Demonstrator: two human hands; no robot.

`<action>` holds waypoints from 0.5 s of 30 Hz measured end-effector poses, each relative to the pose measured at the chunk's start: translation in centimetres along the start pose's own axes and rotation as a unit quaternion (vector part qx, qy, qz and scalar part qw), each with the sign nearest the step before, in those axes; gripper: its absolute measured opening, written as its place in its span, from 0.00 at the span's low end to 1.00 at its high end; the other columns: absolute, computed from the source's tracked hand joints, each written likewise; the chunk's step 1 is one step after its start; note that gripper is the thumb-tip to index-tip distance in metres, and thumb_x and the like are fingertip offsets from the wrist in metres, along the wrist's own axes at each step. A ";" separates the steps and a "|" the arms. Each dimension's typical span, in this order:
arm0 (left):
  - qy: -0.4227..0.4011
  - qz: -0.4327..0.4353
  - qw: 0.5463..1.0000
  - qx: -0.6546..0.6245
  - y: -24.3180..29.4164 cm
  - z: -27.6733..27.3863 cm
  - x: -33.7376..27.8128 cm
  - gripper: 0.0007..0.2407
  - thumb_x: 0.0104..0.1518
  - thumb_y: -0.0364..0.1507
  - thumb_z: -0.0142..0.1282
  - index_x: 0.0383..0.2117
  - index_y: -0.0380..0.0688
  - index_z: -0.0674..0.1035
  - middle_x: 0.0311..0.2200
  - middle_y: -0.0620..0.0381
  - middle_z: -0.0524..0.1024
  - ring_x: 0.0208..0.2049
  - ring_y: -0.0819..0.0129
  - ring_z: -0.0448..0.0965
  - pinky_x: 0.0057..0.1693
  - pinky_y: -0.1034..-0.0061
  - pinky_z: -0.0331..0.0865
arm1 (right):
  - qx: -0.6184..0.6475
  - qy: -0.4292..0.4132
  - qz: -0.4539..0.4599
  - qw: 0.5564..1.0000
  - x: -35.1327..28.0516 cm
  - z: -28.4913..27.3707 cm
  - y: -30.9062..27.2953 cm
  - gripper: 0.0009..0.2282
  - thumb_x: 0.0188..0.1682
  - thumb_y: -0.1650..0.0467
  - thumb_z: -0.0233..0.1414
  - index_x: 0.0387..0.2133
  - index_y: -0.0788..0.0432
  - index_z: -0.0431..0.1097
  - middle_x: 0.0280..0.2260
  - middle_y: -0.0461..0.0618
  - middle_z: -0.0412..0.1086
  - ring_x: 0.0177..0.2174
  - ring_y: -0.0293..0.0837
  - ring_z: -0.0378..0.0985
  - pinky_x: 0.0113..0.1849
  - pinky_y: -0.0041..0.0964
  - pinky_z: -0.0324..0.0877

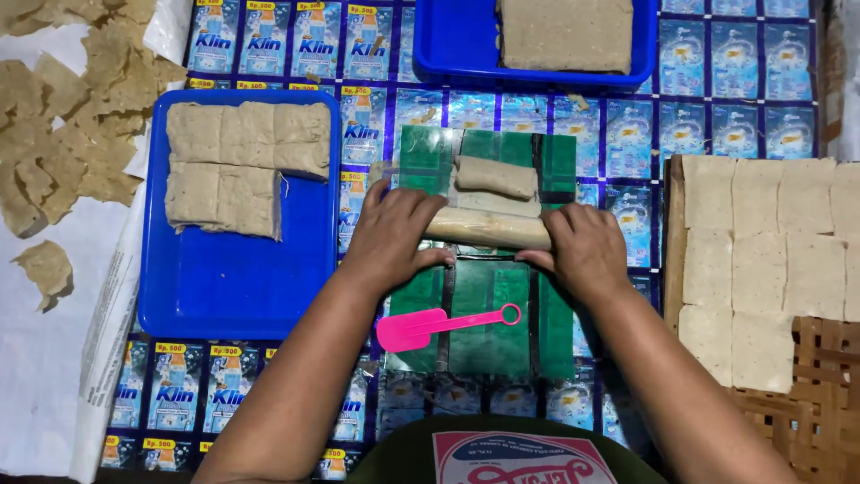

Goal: Preparing and rolling squares of a doughy food substance into cylindrical shapes on a workspace.

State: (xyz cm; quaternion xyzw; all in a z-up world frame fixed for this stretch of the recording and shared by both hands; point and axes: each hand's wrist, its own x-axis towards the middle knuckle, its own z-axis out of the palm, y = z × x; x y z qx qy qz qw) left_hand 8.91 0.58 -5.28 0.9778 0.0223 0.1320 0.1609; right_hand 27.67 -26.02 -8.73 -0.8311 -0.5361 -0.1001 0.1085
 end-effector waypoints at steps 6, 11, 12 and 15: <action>0.046 0.046 0.997 0.037 -0.6 -3.7 3.9 0.23 0.58 0.51 0.55 0.51 0.49 0.74 0.38 0.52 0.76 0.46 0.54 0.78 0.64 0.51 0.59 | -0.011 0.060 -0.045 0.997 5.3 -3.1 3.5 0.28 0.48 0.42 0.50 0.37 0.54 0.69 0.31 0.46 0.67 0.36 0.48 0.77 0.41 0.44 0.69; 0.056 -0.006 0.998 -0.007 -4.0 -1.0 8.2 0.20 0.63 0.53 0.48 0.33 0.49 0.78 0.26 0.54 0.76 0.37 0.56 0.80 0.57 0.57 0.64 | 0.001 0.042 0.044 0.998 6.5 -0.2 2.4 0.24 0.56 0.45 0.48 0.28 0.52 0.65 0.29 0.48 0.61 0.32 0.55 0.76 0.33 0.50 0.70; 0.076 -0.014 0.997 -0.008 -4.7 0.2 8.7 0.21 0.65 0.52 0.43 0.29 0.50 0.77 0.23 0.55 0.76 0.33 0.57 0.80 0.54 0.59 0.66 | -0.006 0.047 0.079 0.996 6.2 0.5 2.1 0.25 0.59 0.45 0.45 0.26 0.50 0.63 0.28 0.46 0.60 0.31 0.53 0.76 0.32 0.49 0.69; 0.109 -0.031 0.992 0.046 -5.5 2.3 9.8 0.24 0.70 0.49 0.34 0.23 0.51 0.76 0.18 0.55 0.76 0.27 0.55 0.81 0.45 0.59 0.69 | -0.028 0.060 0.063 0.996 6.2 0.5 2.7 0.25 0.60 0.44 0.42 0.27 0.49 0.63 0.29 0.44 0.62 0.34 0.50 0.76 0.37 0.46 0.69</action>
